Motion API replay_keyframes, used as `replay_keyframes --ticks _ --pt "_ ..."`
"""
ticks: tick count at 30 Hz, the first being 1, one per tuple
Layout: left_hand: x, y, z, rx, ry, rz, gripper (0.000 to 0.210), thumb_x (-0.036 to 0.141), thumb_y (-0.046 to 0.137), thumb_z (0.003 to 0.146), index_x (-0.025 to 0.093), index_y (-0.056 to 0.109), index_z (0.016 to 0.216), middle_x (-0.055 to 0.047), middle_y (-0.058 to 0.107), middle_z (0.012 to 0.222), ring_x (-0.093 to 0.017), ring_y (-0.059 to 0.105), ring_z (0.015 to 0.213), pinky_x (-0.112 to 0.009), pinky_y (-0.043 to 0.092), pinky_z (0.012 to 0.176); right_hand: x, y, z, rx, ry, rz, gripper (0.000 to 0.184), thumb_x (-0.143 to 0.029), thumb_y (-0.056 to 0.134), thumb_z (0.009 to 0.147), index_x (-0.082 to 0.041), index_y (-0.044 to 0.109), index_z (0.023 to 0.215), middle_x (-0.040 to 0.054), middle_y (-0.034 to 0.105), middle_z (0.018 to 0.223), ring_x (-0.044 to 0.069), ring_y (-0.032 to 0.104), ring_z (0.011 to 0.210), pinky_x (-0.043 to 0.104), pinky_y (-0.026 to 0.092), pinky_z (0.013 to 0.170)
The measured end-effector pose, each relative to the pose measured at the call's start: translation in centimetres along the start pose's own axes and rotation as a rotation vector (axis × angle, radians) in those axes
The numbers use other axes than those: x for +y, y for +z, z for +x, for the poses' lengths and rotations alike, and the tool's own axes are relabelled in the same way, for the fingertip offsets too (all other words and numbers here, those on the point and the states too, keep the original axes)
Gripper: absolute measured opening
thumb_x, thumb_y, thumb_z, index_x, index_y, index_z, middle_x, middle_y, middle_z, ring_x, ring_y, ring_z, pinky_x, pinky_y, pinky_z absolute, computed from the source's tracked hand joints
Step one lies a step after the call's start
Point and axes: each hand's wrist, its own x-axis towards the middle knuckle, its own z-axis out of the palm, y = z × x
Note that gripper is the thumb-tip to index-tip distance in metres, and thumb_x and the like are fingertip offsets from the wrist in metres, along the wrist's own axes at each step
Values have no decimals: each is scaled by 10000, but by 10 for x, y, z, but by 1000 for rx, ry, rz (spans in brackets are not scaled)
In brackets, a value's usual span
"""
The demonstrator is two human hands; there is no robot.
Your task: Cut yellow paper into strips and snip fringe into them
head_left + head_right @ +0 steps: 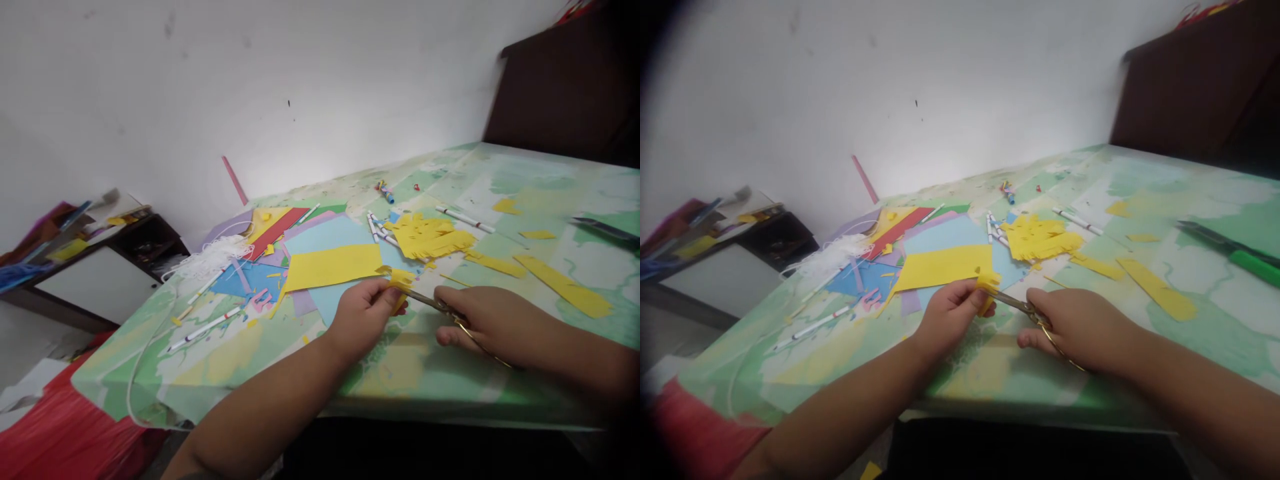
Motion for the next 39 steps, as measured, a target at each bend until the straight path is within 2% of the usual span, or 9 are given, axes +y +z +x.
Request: replay_keyframes --ticks 5,10,15,23,27,39 --pt "-2 1 0 -7 -54 -68 217 345 588 728 134 600 681 -6 555 591 -92 532 563 -230 463 601 3 3 1 5 5 -26 349 -568 412 765 -225 442 707 42 572 613 206 506 551 258 234 465" --pt "1 3 -1 -25 -93 -107 177 299 628 690 137 594 749 0 572 594 -94 544 554 -235 461 599 3 3 0 12 35 -55 349 -568 405 770 -228 443 703 34 560 589 208 509 549 255 227 462" --pt "4 2 -3 -44 -143 -87 169 280 590 719 119 577 671 -20 584 580 -97 544 537 -244 455 592 1 0 0 -5 59 -28 352 -567 407 767 -222 435 698 31 556 601 198 509 556 252 229 463" --pt "5 -1 -3 54 -93 -113 223 317 578 727 126 560 614 -9 569 556 -91 534 512 -227 440 557 -2 -4 -1 -1 35 28 338 -562 416 761 -226 400 738 30 564 673 200 501 589 266 279 492" --pt "5 -2 -2 41 -75 -93 221 292 567 735 132 555 583 -6 555 539 -90 521 510 -229 433 558 -2 0 0 -2 20 9 335 -562 426 753 -227 419 747 34 569 661 206 509 587 263 267 484" --pt "5 3 -1 -53 -141 -37 160 280 588 710 145 591 624 0 554 543 -95 520 520 -247 431 581 1 -2 -1 -31 -4 -5 374 -600 379 766 -228 408 751 38 561 657 210 501 582 259 243 476"
